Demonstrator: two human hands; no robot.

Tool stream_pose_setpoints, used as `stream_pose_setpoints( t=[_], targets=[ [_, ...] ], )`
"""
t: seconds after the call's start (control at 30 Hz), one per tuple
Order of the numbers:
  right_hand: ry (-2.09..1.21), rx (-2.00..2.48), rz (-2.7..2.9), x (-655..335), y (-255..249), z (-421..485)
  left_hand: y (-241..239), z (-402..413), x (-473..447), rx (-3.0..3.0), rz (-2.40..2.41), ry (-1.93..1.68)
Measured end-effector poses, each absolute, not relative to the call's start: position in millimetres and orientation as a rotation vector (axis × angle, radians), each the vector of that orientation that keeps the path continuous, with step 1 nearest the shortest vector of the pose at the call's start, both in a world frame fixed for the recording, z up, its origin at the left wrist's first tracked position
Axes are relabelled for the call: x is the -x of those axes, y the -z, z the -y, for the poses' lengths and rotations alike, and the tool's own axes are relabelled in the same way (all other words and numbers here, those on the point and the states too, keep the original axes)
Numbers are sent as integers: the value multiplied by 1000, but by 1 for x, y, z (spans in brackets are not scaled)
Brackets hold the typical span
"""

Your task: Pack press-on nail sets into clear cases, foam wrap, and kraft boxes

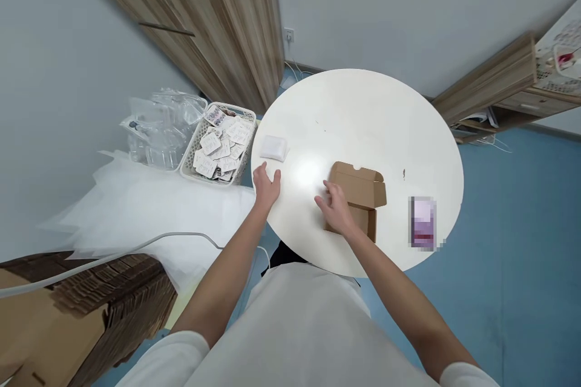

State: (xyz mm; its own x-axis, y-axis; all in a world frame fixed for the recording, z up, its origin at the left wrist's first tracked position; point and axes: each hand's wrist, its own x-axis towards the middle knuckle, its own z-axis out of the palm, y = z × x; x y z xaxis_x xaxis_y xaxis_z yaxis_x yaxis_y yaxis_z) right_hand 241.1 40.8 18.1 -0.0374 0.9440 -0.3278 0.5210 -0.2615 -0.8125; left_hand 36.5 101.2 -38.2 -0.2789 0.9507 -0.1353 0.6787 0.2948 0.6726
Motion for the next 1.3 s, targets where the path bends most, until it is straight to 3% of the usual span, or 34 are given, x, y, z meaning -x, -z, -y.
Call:
stream_pose_setpoints(
  t=[0.17,0.6,0.8,1.0,1.3],
  targets=[
    [-1672,1740,1001,-177,15,-112,56,-167,0,-1309,-2046,-584],
    [-1556,1554,832,-136,63,-159,75,-185,2,-1396,-1835,-543],
    [-1425,1734,868,-147,56,-140,65,-153,-7,-1219,-1778,-724],
    [-1260,1668,969,-199,17,-88,26,-97,-50,-1239,-1628,-978],
    [-1011,1844,1048,-321,-4,16,7,-14,-161,-1560,-1406,-760]
  ],
)
